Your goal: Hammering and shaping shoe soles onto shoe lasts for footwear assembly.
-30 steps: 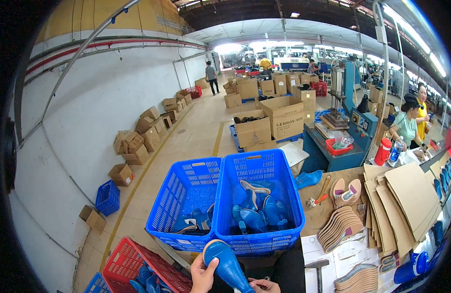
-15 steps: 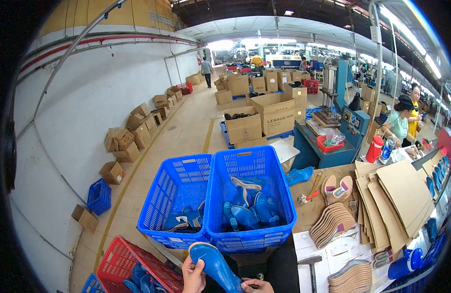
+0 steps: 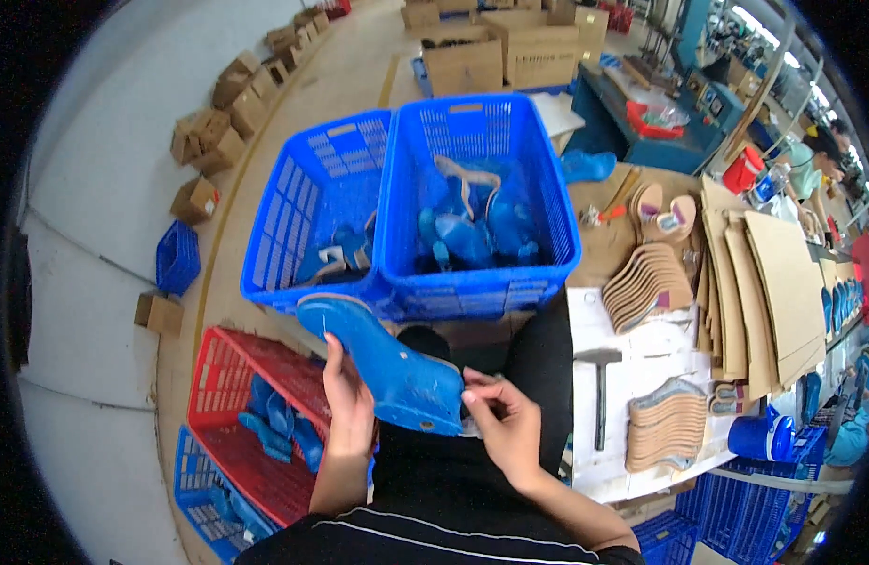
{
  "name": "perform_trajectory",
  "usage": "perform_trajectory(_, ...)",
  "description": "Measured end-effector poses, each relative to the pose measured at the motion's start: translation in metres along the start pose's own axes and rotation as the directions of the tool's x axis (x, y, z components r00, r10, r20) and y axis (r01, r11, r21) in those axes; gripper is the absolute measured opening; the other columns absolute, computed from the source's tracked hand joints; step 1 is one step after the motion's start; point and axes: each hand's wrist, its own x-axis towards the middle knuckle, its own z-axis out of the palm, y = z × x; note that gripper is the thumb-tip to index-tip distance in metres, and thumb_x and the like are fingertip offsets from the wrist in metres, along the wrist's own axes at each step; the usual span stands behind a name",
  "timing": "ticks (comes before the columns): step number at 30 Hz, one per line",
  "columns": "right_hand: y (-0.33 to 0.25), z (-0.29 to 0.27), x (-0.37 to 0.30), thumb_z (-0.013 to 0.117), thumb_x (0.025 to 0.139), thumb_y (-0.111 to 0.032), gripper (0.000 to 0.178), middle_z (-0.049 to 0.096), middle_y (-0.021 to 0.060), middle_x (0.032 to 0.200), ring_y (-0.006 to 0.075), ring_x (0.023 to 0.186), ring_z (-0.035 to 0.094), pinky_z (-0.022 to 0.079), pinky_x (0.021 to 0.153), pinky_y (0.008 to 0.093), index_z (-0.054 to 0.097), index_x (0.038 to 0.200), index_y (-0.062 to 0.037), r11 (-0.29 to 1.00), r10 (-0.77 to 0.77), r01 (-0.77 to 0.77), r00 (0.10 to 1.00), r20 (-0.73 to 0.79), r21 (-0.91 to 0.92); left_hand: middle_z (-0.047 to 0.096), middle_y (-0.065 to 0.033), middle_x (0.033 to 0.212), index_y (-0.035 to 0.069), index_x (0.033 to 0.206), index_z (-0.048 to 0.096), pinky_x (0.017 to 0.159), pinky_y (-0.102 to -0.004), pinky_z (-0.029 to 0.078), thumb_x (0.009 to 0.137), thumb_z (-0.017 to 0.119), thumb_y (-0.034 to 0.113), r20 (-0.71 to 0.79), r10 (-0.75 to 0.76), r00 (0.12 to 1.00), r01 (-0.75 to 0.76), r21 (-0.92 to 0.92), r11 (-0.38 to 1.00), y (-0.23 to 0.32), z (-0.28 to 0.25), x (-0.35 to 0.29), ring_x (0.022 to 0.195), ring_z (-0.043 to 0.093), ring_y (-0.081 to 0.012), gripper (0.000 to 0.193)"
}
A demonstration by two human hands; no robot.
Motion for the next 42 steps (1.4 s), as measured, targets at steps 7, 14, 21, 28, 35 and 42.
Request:
perform_trajectory(7, -0.003, -0.008, -0.004, 0.076, 0.098, -0.001, 0.008, 0.075, 0.0230, 0.125, 0.0243, 0.122, 0.071, 0.052, 0.106, 0.0353, 0.073, 0.104, 0.0033, 0.993, -0.114, 0.113, 0.993, -0.035, -0.029, 0.072, -0.0202, 0.121, 0.009, 0.133, 0.065, 0.092, -0.0497, 0.063, 0.103, 0.061, 0.062, 0.059, -0.278, 0.959, 0.282, -0.091, 0.955, 0.002, 0.006, -0.007, 0.106, 0.073, -0.0334, 0.061)
perform_trajectory(14, -0.022, -0.003, -0.003, 0.077, 0.098, -0.001, 0.028, 0.067, 0.0197, 0.142, 0.0247, 0.132, 0.064, 0.049, 0.112, 0.0370, 0.066, 0.123, -0.0010, 0.994, -0.100, 0.093, 0.985, 0.137, 0.057, 0.073, -0.0201, 0.119, 0.007, 0.132, 0.065, 0.089, -0.0487, 0.064, 0.102, 0.060, 0.066, 0.050, -0.289, 0.956, 0.291, -0.034, 0.956, 0.003, 0.019, -0.022, 0.104, 0.074, -0.0317, 0.066)
perform_trajectory(21, -0.033, 0.006, 0.005, 0.078, 0.100, -0.010, 0.060, 0.069, 0.0112, 0.133, 0.0160, 0.120, 0.064, 0.050, 0.107, 0.0347, 0.049, 0.151, -0.0033, 0.865, 0.310, -0.399, 0.902, 0.300, 0.306, 0.069, -0.0208, 0.129, 0.007, 0.143, 0.060, 0.097, -0.0543, 0.061, 0.105, 0.057, 0.061, 0.105, -0.282, 0.954, 0.292, -0.103, 0.951, -0.002, 0.003, -0.013, 0.117, 0.071, -0.0387, 0.065)
perform_trajectory(28, -0.017, 0.001, 0.011, 0.084, 0.095, -0.012, 0.054, 0.070, 0.0074, 0.126, 0.0153, 0.115, 0.064, 0.052, 0.104, 0.0324, 0.061, 0.143, -0.0035, 0.827, 0.383, -0.472, 0.871, 0.308, 0.307, 0.072, -0.0228, 0.124, 0.006, 0.137, 0.064, 0.094, -0.0495, 0.062, 0.100, 0.059, 0.070, 0.074, -0.114, 0.991, 0.101, 0.164, 0.981, -0.007, 0.005, -0.018, 0.107, 0.073, -0.0373, 0.074)
perform_trajectory(35, -0.018, 0.002, 0.009, 0.088, 0.091, -0.011, 0.053, 0.069, 0.0063, 0.123, 0.0154, 0.112, 0.064, 0.053, 0.102, 0.0330, 0.064, 0.138, -0.0043, 0.801, 0.433, -0.529, 0.835, 0.340, 0.280, 0.072, -0.0244, 0.122, 0.006, 0.138, 0.064, 0.092, -0.0492, 0.063, 0.099, 0.059, 0.071, 0.077, -0.133, 0.988, 0.119, 0.171, 0.978, -0.002, 0.003, -0.023, 0.106, 0.073, -0.0376, 0.075)
perform_trajectory(42, -0.015, 0.002, 0.013, 0.087, 0.091, -0.012, 0.051, 0.069, 0.0058, 0.124, 0.0143, 0.113, 0.064, 0.052, 0.103, 0.0331, 0.064, 0.136, -0.0063, 0.799, 0.437, -0.535, 0.830, 0.345, 0.275, 0.070, -0.0194, 0.129, 0.007, 0.147, 0.054, 0.099, -0.0581, 0.062, 0.109, 0.057, 0.052, 0.167, -0.200, 0.965, 0.198, 0.031, 0.980, 0.001, -0.003, -0.020, 0.118, 0.072, -0.0403, 0.059)
